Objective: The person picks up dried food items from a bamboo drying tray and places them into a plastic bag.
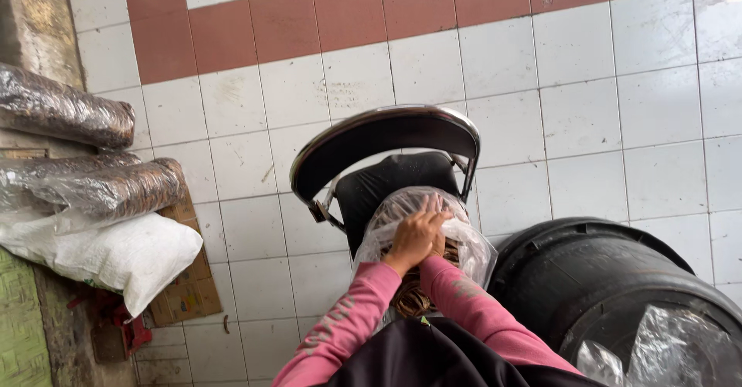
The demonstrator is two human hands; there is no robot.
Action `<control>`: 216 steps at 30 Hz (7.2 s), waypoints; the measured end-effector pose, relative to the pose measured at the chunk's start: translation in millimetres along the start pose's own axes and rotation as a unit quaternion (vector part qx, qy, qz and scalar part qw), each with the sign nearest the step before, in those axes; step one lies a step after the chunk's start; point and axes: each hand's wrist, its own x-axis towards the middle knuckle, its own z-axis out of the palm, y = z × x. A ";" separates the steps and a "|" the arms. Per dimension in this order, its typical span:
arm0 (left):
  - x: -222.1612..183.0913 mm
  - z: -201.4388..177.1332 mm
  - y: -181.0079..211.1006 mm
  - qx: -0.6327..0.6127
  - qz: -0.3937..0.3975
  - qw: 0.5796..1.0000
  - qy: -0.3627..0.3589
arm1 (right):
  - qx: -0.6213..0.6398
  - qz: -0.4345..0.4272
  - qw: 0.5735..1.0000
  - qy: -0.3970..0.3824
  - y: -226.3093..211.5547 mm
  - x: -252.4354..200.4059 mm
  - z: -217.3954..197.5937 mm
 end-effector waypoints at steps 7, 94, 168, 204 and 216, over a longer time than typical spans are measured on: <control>18.8 7.2 -13.4 -0.124 -0.029 0.987 -0.100 | 0.000 0.002 1.000 -0.003 -2.0 31.4 -0.7; -674.3 -132.7 704.8 -0.264 0.753 0.495 -0.344 | 0.482 0.344 0.326 0.737 217.1 -1056.6 442.6; -635.9 -128.4 706.1 -0.320 0.629 0.542 -0.457 | 0.235 0.529 0.648 0.495 225.6 -1021.6 369.5; -615.6 -111.7 712.2 -0.416 0.339 0.585 -0.608 | 0.240 0.487 0.648 0.535 236.1 -1020.7 372.0; -657.5 -102.4 721.2 -0.349 0.609 0.573 -0.423 | 0.655 0.082 0.045 0.750 237.3 -1054.8 421.3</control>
